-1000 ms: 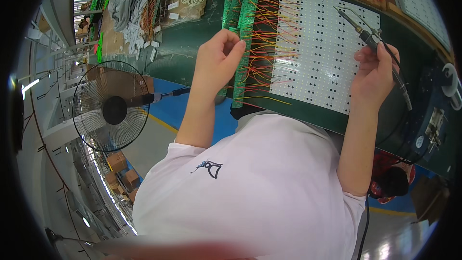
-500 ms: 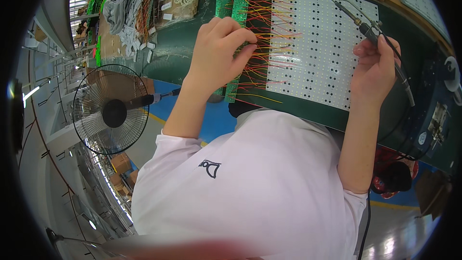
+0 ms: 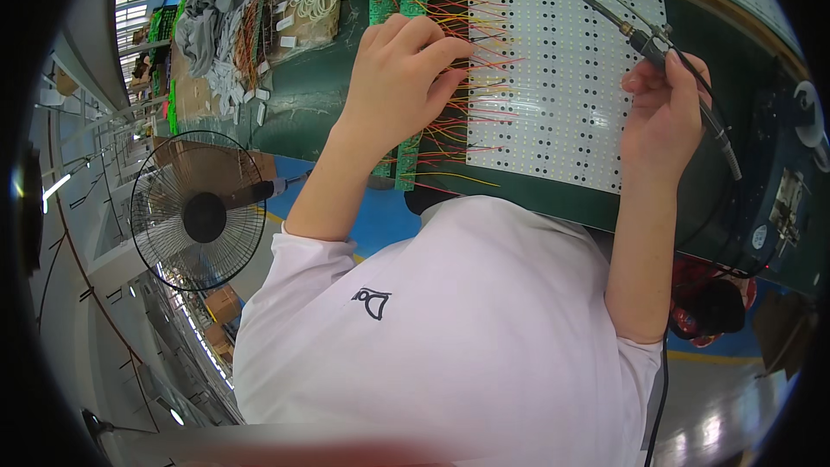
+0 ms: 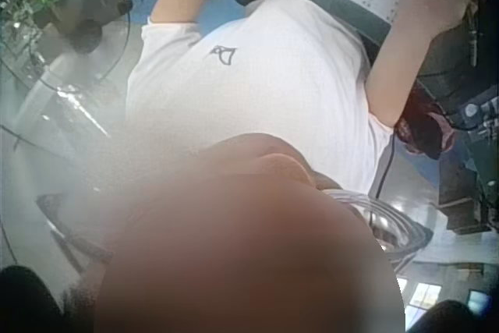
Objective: The person solders wire harnesses onto LED panel arrays with a soldering iron and solder from a spool.
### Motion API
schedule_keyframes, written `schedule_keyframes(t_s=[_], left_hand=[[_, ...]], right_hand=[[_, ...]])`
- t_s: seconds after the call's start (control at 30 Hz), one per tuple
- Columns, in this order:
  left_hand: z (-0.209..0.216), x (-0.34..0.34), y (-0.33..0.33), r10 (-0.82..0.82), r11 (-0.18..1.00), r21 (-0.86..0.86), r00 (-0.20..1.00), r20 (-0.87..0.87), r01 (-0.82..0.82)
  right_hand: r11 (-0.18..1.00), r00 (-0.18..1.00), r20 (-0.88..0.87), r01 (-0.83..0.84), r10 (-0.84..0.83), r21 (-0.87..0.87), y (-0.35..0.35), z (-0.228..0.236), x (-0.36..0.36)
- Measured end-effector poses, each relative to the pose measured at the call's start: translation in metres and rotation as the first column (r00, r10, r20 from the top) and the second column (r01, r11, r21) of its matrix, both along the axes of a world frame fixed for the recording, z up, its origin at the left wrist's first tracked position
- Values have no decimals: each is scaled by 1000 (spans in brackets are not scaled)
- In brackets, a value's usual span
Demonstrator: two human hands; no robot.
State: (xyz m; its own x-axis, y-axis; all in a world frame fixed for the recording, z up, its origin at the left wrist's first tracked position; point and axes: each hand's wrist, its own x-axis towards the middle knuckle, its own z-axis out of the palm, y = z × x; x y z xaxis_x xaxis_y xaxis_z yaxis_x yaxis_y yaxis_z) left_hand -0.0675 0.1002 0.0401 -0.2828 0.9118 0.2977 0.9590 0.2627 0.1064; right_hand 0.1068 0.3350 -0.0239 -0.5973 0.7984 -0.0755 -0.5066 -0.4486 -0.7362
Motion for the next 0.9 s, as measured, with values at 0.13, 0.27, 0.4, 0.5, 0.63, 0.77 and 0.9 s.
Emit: schedule_keyframes(t_s=[0.13,0.27,0.4,0.5,0.63,0.77,0.9], left_hand=[[5,-5,5,59,998,14,990,128,-61],[0,-20,7,-6,1000,-21,965,262,12],[3,-23,8,-50,998,-8,924,378,58],[8,-23,10,-12,993,108,884,467,-44],[35,-14,-2,172,975,46,866,469,-219],[37,1,-17,278,953,-206,914,297,-223],[21,1,-21,342,937,-152,917,203,-316]], right_hand=[[1000,1000,14,9,-8,-10,0,0,-1],[999,1000,20,10,-9,-31,0,1,0],[999,1000,21,11,-10,-42,0,-1,0],[999,1000,2,-2,2,-37,1,0,0],[999,1000,-1,1,-1,-41,3,-2,1],[998,1000,27,5,-3,-70,3,2,2],[996,999,-32,-25,23,-90,4,-1,2]])
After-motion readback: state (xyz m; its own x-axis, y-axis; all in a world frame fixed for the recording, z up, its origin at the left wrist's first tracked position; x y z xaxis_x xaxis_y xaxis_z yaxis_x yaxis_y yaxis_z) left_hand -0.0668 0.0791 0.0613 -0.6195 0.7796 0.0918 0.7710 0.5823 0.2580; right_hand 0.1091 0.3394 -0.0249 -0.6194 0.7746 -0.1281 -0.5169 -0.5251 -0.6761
